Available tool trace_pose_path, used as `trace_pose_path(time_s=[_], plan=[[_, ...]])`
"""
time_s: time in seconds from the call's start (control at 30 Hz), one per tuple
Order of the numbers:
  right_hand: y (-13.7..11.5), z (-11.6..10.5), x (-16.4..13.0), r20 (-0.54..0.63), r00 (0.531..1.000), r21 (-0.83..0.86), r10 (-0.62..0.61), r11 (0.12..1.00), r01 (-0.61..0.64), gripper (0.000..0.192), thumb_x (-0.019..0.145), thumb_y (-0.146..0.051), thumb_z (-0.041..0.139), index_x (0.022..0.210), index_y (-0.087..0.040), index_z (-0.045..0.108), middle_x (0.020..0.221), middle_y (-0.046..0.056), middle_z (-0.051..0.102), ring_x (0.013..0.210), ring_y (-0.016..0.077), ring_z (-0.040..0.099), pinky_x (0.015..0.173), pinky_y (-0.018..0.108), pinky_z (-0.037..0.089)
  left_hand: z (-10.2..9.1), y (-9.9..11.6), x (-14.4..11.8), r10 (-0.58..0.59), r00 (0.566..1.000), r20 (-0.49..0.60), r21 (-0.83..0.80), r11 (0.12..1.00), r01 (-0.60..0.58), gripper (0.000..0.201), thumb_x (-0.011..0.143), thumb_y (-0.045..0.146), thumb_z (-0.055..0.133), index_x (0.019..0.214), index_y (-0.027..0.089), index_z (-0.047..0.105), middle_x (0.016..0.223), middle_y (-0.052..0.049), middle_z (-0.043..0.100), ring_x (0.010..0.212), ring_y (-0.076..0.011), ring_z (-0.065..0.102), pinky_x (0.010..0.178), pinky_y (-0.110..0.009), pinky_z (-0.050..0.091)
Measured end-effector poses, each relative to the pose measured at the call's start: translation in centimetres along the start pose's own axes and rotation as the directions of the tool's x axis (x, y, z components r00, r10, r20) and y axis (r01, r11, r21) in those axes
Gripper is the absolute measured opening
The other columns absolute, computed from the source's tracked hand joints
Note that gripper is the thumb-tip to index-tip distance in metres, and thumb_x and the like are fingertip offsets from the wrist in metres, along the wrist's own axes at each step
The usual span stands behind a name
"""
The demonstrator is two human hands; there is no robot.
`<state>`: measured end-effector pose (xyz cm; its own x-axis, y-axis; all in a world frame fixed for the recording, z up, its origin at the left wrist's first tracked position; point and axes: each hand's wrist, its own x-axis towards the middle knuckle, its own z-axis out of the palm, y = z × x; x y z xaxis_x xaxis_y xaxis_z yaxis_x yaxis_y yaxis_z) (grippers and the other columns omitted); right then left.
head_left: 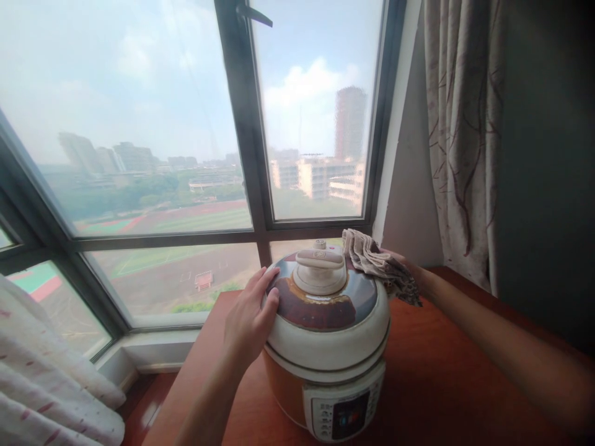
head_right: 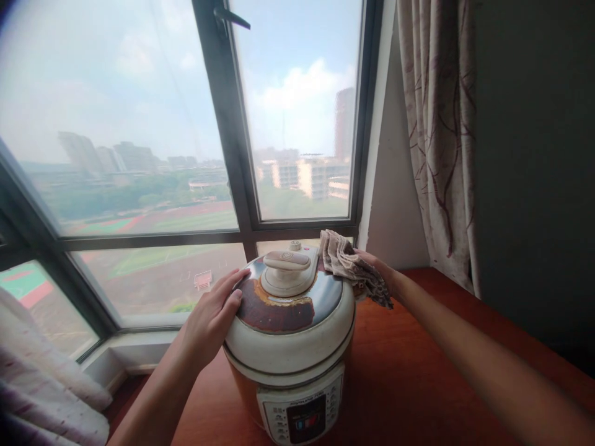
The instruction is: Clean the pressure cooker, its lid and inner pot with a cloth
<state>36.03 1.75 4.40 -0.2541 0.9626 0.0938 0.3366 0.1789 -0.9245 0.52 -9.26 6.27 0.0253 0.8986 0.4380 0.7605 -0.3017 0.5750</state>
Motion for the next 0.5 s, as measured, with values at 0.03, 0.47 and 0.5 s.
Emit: trace_pose_path(time_s=[0.03, 0.47, 0.5], plan=[[0.1, 0.0, -0.6, -0.040, 0.999, 0.068, -0.032, 0.997, 0.035, 0.037, 0.084, -0.047, 0.054, 0.111, -0.025, 0.069, 0.099, 0.009, 0.076, 0.089, 0.0299, 0.072, 0.078, 0.042, 0.059, 0.0, 0.0, 0.0, -0.001, 1.000, 0.001, -0.002, 1.000, 0.001, 0.059, 0.097, 0.052, 0.031, 0.142, 0.024, 0.056, 0.154, -0.009, 0.048, 0.139, -0.0302, 0.048, 0.114, -0.050, 0.038], [-5.5, 2.1, -4.6, -0.051, 0.937, -0.205, -0.347, 0.922, 0.330, 0.044, 0.080, -0.036, 0.066, 0.121, -0.023, 0.065, 0.122, 0.007, 0.070, 0.112, 0.0310, 0.063, 0.105, 0.046, 0.045, -0.6, 0.8, -0.2, -0.007, 0.999, 0.042, 0.032, 0.999, 0.006, 0.061, 0.096, 0.050, 0.032, 0.144, 0.019, 0.055, 0.155, -0.012, 0.048, 0.142, -0.0314, 0.045, 0.114, -0.050, 0.039], [-5.5, 2.1, -3.8, -0.067, 0.943, -0.213, -0.327, 0.928, 0.307, 0.043, 0.080, -0.037, 0.065, 0.121, -0.023, 0.064, 0.121, 0.007, 0.070, 0.112, 0.0310, 0.063, 0.105, 0.046, 0.046, -0.7, 0.9, -0.2, -0.006, 0.999, 0.050, 0.036, 0.999, 0.004, 0.060, 0.096, 0.049, 0.033, 0.144, 0.020, 0.054, 0.155, -0.011, 0.048, 0.141, -0.0315, 0.046, 0.113, -0.050, 0.039]])
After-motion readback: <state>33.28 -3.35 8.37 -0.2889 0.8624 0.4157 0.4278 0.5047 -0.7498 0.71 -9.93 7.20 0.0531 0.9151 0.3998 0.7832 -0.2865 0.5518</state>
